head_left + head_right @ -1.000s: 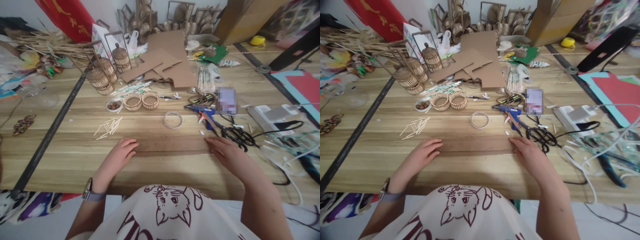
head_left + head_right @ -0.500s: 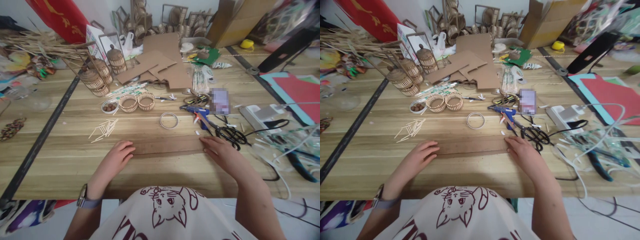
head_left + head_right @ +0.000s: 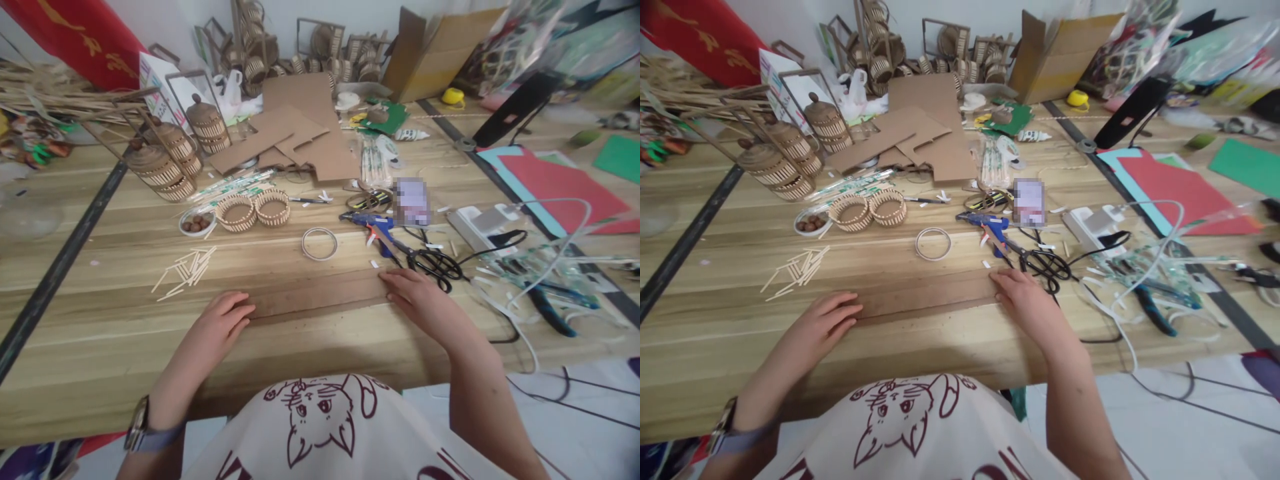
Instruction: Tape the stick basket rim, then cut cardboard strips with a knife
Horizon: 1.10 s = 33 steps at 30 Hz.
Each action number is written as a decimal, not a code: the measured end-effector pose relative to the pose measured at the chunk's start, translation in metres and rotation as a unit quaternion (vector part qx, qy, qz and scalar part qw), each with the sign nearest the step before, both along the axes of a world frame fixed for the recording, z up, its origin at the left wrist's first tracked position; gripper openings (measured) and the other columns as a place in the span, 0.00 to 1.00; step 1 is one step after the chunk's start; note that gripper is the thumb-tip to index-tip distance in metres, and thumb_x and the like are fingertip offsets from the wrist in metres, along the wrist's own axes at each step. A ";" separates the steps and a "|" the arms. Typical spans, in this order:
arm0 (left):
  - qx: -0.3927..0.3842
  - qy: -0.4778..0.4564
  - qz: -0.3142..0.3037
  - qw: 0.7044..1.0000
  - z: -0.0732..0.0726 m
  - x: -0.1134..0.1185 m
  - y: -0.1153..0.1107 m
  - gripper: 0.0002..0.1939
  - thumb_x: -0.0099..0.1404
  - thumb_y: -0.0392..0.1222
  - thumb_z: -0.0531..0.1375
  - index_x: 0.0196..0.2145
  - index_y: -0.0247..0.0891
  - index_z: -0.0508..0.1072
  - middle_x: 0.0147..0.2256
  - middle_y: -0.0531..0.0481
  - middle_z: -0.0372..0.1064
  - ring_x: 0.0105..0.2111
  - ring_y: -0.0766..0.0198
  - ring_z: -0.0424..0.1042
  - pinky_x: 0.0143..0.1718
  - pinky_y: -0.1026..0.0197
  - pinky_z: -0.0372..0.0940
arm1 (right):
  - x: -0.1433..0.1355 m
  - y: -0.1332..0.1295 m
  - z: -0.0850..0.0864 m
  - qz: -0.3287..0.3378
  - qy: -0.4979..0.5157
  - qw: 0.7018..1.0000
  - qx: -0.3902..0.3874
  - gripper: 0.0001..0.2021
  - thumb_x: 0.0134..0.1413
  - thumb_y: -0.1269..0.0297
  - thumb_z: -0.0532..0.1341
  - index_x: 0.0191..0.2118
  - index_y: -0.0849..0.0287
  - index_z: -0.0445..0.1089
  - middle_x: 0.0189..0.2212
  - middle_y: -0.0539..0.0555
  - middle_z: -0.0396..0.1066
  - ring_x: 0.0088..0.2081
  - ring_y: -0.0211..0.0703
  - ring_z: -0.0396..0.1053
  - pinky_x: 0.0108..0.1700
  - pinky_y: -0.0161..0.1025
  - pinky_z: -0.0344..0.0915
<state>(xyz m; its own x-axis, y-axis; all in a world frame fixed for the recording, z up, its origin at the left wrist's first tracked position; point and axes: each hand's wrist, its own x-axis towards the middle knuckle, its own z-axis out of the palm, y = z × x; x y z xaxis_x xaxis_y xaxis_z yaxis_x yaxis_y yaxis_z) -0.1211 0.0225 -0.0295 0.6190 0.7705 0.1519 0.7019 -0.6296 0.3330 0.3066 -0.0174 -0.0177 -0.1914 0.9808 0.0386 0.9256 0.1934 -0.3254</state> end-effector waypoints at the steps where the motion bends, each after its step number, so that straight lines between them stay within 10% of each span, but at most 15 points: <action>1: -0.002 0.001 -0.001 1.000 0.000 0.000 0.000 0.17 0.73 0.43 0.51 0.46 0.40 0.79 0.51 0.40 0.73 0.50 0.51 0.72 0.52 0.44 0.70 | 0.000 0.000 0.001 -0.002 0.000 1.000 -0.002 0.19 0.60 0.70 0.55 0.55 0.56 0.72 0.53 0.60 0.72 0.52 0.55 0.71 0.56 0.54 0.68; 33: 0.066 -0.033 -0.015 0.997 -0.013 -0.003 0.003 0.21 0.75 0.50 0.48 0.42 0.42 0.80 0.47 0.41 0.75 0.45 0.52 0.75 0.46 0.50 0.72 | -0.005 0.003 0.016 -0.005 0.026 0.998 -0.049 0.21 0.56 0.77 0.57 0.55 0.58 0.72 0.51 0.61 0.72 0.55 0.53 0.69 0.58 0.52 0.65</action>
<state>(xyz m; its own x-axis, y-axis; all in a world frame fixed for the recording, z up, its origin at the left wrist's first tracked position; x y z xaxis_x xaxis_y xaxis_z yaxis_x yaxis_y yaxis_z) -0.1239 0.0254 -0.0420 0.6271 0.7224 0.2914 0.6611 -0.6915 0.2914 0.3012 -0.0143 -0.0013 -0.1821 0.9821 -0.0474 0.9089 0.1498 -0.3891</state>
